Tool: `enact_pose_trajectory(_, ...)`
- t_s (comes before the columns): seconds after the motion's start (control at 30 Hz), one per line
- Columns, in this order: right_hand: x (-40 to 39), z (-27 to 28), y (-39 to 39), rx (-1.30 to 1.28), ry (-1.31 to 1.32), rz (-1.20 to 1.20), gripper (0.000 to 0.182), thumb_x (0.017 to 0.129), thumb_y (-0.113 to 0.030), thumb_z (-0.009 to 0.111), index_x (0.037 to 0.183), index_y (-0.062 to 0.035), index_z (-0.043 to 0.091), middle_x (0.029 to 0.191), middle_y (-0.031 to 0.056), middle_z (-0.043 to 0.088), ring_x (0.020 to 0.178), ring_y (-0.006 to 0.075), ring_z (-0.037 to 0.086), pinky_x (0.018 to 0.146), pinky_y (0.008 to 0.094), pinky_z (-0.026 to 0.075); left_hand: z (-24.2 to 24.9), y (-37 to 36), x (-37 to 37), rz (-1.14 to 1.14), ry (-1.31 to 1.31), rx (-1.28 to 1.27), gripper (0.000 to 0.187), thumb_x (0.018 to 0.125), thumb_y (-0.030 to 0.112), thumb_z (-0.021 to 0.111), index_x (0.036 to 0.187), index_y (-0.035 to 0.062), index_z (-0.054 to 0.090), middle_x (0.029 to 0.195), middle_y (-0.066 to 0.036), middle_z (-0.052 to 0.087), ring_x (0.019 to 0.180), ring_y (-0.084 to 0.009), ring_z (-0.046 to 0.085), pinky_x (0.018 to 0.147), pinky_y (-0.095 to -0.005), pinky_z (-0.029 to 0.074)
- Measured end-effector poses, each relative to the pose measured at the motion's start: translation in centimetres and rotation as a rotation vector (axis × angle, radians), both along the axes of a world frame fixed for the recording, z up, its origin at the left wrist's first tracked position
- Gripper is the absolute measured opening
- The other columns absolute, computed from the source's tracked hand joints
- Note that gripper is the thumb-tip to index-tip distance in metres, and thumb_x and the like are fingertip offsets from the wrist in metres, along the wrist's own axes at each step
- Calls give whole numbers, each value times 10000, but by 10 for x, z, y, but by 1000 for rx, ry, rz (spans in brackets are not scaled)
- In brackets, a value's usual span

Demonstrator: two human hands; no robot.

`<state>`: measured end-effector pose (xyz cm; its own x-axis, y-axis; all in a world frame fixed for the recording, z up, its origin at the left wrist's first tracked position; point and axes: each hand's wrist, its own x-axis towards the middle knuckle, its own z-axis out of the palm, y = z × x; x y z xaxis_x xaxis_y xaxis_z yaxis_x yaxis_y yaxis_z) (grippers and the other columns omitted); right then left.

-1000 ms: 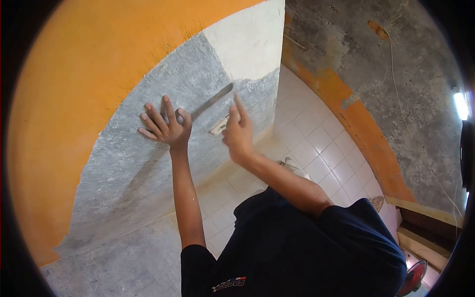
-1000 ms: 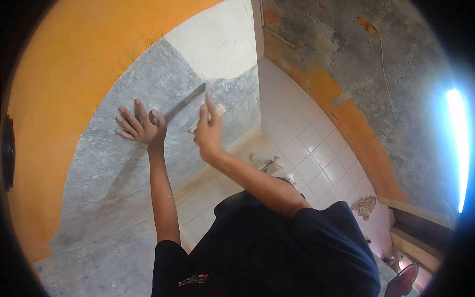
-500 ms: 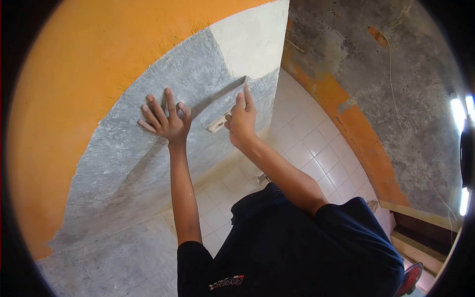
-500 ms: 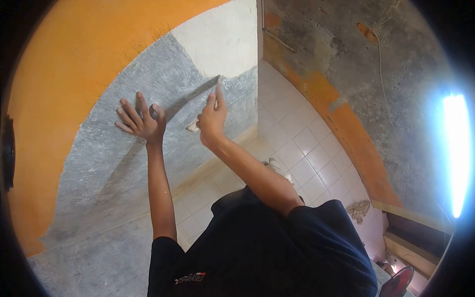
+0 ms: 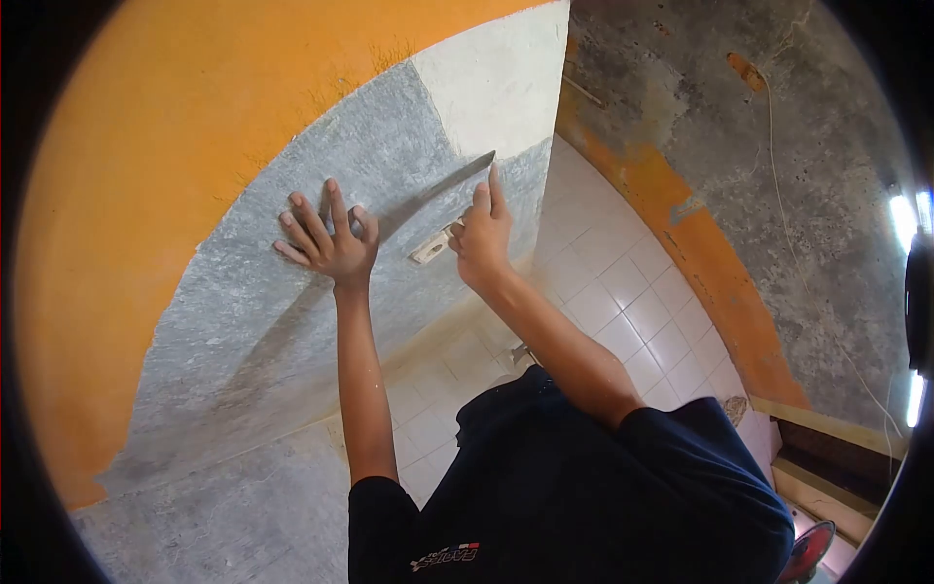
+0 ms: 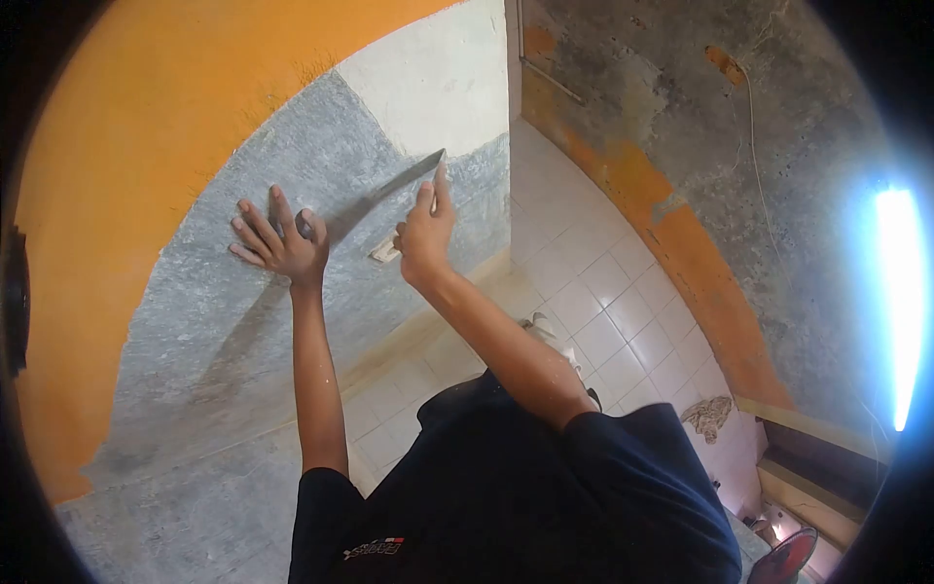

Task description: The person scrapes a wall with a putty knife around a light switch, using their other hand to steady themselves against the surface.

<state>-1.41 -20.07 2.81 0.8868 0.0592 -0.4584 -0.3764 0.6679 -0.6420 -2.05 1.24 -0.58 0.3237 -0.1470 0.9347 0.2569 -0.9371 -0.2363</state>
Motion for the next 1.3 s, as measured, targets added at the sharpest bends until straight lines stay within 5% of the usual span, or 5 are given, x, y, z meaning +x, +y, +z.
enact_pose_trajectory(0.63,-33,27,8,11,-105,75,520,1112,-293,444,1616,-285,315,631,-55,291,485,54,272,418,228,250,-1,1,0,34,-1,23,490,941,403,523,1392,270,659,1608,-166,415,1538,-382,254,1235,-610,-10)
enact_pose_trajectory(0.7,-51,41,6,-4,-125,276,520,1104,-308,458,1607,-299,329,682,-45,331,527,66,306,446,230,285,1,1,2,17,-18,23,489,945,402,516,1396,271,655,1606,-166,417,1540,-383,251,1235,-610,-10)
enact_pose_trajectory(0.8,20,7,-9,-22,23,-100,515,1102,-271,453,1604,-296,339,690,-48,343,543,65,337,453,231,305,2,-1,-4,13,-5,19,489,952,400,505,1400,268,651,1606,-164,418,1542,-384,247,1236,-610,-7)
enact_pose_trajectory(1.0,-28,28,-16,44,-88,209,499,1104,-292,473,1592,-294,366,671,-60,321,506,58,295,424,224,266,-1,-3,5,5,-62,28,502,931,360,528,1401,240,653,1616,-171,399,1547,-384,237,1234,-615,-10)
enact_pose_trajectory(1.3,-37,7,11,-106,-119,135,524,1102,-298,476,1607,-248,343,646,-67,295,493,58,291,414,242,258,2,0,-1,-25,13,45,563,922,336,556,1469,208,586,1646,-208,324,1550,-427,188,1217,-630,-40)
